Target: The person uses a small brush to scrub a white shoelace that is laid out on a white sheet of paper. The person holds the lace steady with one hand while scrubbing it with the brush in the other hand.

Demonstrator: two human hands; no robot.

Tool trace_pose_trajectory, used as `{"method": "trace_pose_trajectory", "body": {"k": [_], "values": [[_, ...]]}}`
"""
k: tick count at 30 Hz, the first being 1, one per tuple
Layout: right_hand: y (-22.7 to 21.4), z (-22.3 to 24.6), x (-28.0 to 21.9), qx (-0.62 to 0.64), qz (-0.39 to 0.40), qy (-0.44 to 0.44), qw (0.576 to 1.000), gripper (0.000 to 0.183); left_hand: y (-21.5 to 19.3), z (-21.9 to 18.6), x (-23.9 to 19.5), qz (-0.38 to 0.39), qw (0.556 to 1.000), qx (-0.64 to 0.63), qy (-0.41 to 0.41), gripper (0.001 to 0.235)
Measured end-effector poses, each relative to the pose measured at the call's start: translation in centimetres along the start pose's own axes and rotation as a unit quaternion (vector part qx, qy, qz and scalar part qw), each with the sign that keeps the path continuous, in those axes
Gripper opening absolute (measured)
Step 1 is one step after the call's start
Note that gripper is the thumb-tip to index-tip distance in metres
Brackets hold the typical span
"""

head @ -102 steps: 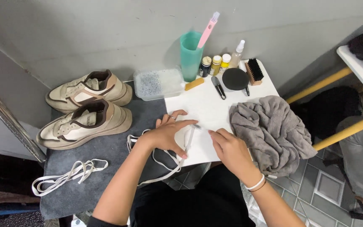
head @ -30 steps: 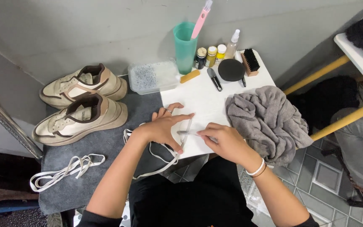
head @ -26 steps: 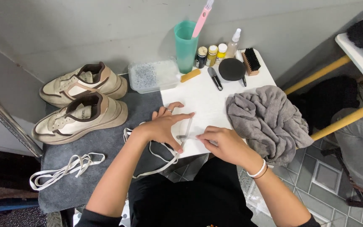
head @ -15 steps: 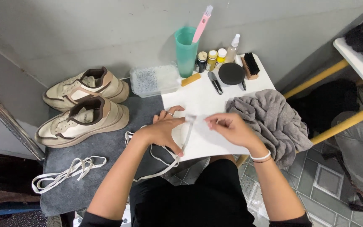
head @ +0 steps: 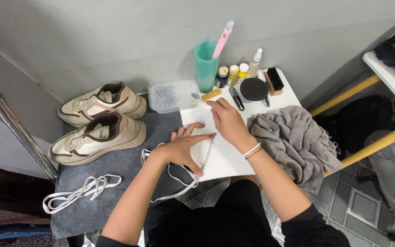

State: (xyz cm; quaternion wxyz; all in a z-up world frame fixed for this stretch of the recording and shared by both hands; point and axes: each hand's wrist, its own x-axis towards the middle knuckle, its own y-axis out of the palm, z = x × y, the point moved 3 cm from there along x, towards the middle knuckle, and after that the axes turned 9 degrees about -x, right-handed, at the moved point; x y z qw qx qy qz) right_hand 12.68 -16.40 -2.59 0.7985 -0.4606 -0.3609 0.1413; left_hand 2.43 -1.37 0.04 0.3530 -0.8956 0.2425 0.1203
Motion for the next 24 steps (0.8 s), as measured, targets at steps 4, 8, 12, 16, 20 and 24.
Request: {"method": "trace_pose_trajectory", "body": {"k": [4, 8, 12, 16, 20, 24], "values": [[-0.1, -0.4, -1.0, -0.015, 0.02, 0.003, 1.0, 0.028, -0.1, -0.2, -0.2, 0.002, 1.0, -0.005, -0.001, 0.125], [-0.9, -0.9, -2.3, 0.002, -0.008, 0.014, 1.0, 0.025, -0.1, -0.2, -0.2, 0.003, 1.0, -0.004, 0.008, 0.125], [-1.8, -1.7, -3.9, 0.094, -0.045, 0.11, 0.988, 0.029, 0.1, 0.3, -0.2, -0.005, 1.0, -0.003, 0.014, 0.13], [-1.5, -3.0, -5.2, 0.145, -0.033, 0.152, 0.977, 0.024, 0.5, 0.6, -0.8, -0.014, 1.0, -0.015, 0.013, 0.138], [-2.6, -0.8, -5.0, 0.18, 0.083, 0.117, 0.973, 0.012, 1.8, -0.2, -3.7, -0.149, 0.984, -0.07, 0.062, 0.104], [-1.2, -1.4, -5.4, 0.185, 0.168, 0.039, 0.967, 0.021, 6.6, 0.2, -5.7, -0.316, 0.934, -0.06, 0.158, 0.028]]}}
